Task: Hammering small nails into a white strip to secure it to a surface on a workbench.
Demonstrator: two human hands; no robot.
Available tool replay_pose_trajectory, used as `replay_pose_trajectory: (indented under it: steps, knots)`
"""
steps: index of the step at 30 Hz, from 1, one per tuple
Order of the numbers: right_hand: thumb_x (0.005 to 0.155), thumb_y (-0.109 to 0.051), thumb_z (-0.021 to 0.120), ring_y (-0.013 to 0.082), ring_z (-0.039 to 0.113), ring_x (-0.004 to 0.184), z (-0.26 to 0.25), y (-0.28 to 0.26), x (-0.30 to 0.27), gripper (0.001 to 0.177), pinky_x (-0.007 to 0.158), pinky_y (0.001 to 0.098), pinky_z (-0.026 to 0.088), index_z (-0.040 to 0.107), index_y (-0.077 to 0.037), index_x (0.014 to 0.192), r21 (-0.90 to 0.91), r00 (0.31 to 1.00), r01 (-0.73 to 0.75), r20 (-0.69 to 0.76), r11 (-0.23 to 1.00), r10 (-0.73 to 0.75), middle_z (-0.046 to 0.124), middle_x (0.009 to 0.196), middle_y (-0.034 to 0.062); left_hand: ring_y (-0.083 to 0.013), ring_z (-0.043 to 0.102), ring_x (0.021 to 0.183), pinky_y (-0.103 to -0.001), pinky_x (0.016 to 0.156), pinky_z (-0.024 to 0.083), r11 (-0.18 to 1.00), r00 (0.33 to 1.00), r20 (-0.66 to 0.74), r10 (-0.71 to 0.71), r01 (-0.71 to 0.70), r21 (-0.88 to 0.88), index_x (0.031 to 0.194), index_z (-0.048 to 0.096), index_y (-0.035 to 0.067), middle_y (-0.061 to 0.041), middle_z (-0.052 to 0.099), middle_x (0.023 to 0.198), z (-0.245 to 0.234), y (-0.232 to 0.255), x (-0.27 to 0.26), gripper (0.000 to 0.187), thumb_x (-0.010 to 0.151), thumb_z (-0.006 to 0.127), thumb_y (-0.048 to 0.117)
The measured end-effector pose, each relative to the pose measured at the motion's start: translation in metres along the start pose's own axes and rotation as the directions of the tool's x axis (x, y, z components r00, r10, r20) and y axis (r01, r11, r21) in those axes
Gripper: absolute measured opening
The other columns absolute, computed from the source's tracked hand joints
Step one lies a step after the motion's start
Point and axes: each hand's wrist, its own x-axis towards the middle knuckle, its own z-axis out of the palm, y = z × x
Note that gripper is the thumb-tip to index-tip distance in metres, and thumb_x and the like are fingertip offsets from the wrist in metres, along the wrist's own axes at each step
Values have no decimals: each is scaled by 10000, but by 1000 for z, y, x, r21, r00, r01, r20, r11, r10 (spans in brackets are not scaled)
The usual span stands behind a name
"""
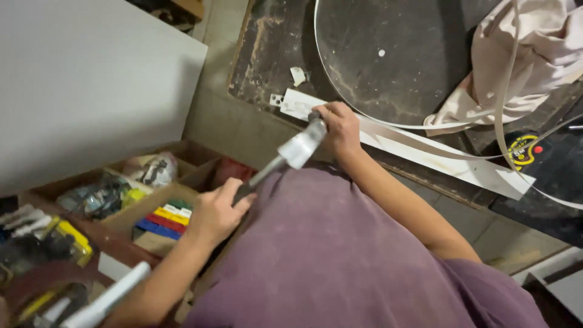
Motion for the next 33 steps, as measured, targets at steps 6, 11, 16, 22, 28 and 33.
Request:
replay_pose_trajectory:
  steps: [6,11,16,22,28,33]
  knots:
    - [833,-25,779,275,720,871,3,11,-4,152,789,376,587,785,-103,963,-120,996,87,-15,989,-89,739,982,45,-304,713,673,-343,663,573,971,964,-265,-1,-63,-232,1055,772,116,-109,728,782,-48,39,1,229,929,780,306]
    - [804,-37,791,274,725,891,7,16,-11,223,808,384,593,793,-108,1015,-114,997,76,-9,991,-78,737,984,48,-340,765,690,-460,603,599,976,975,46,-218,218,7,1159,725,136,-136,740,694,12,15,-16,451,969,702,544]
    - [765,18,838,329,722,852,-1,0,-3,232,775,425,593,794,-41,985,-100,997,72,-17,992,-74,738,955,105,-353,748,682,-444,613,594,992,981,-147,-126,121,-40,1073,741,177,-140,730,717,-5,10,19,410,977,690,573]
    - [770,-62,877,247,734,908,3,7,-6,333,816,373,604,801,-177,1074,-149,999,39,30,988,-35,728,996,16,-414,762,695,-556,631,595,955,964,-143,-226,248,164,1221,672,155,-184,723,716,33,-39,109,523,1031,639,641]
    - [838,-54,847,289,741,886,-2,0,-3,283,798,408,609,808,-186,1085,-161,998,16,60,987,-6,728,970,48,-408,781,732,-555,629,604,936,953,-69,-297,304,179,1184,620,125,-204,740,804,73,-80,159,478,1047,650,583]
    - [887,-112,815,292,742,917,1,5,-5,283,829,405,605,807,-244,1138,-122,998,-11,57,992,18,731,1002,39,-338,772,733,-481,608,638,970,981,-159,-107,139,200,1112,599,90,-145,710,815,106,-103,180,509,1041,676,588]
